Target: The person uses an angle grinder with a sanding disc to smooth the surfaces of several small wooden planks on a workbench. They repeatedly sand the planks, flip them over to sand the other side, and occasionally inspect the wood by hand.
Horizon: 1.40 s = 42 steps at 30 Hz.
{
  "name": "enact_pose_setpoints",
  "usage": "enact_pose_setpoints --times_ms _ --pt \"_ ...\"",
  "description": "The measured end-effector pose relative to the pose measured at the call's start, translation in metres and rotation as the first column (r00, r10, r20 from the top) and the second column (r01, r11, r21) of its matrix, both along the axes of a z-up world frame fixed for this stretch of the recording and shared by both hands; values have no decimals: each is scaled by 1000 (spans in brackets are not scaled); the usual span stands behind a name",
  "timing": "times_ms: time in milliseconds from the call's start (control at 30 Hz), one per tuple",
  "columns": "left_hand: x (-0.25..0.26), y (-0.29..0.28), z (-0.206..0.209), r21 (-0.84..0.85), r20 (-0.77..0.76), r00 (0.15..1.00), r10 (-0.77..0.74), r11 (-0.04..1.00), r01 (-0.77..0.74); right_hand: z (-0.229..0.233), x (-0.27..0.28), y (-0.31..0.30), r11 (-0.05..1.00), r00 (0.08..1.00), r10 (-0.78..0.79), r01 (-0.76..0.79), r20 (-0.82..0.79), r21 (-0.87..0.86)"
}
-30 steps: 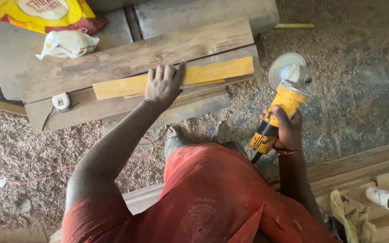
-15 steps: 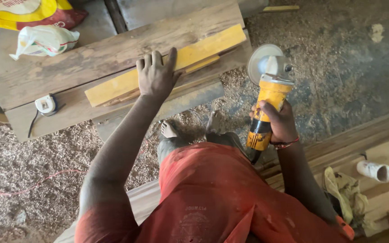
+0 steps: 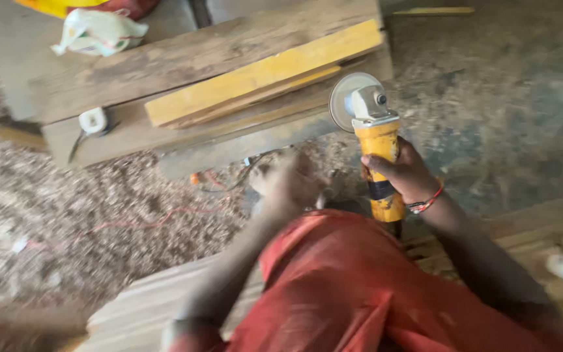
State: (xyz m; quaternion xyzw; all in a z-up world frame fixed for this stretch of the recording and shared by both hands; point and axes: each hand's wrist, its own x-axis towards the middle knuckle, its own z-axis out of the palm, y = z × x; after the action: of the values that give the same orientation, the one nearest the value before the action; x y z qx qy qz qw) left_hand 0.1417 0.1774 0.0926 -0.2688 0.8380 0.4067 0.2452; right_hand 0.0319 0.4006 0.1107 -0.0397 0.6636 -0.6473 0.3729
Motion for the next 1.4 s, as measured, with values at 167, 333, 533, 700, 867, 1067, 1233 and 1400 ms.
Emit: enact_pose_setpoints --times_ms 167,333,533,700,867,1067,1233,1400 --pt "43 71 -4 521 -603 766 222 837 168 -19 -7 -26 953 963 269 -271 -32 -134" --pt "37 108 14 453 -405 821 403 868 -203 -40 -3 -59 929 952 306 -301 -10 -214" --pt "35 102 -10 542 -448 620 644 748 -384 -65 9 -95 915 918 353 -379 -184 -138" --pt "39 95 -20 583 -450 604 658 728 -359 -67 3 -103 902 898 405 -423 -174 -83" --pt "22 99 -17 701 -388 601 699 647 -300 -64 -7 -89 933 947 321 -313 20 -178" --pt "0 118 -13 757 -377 659 652 626 -186 -59 -26 -49 956 969 246 -241 14 -165" --pt "-17 129 -16 760 -350 716 604 629 -160 -58 -38 -27 975 986 145 -129 80 -180" --pt "6 118 -29 715 -378 659 650 657 -238 -69 -24 -58 940 959 280 -283 -43 -189"
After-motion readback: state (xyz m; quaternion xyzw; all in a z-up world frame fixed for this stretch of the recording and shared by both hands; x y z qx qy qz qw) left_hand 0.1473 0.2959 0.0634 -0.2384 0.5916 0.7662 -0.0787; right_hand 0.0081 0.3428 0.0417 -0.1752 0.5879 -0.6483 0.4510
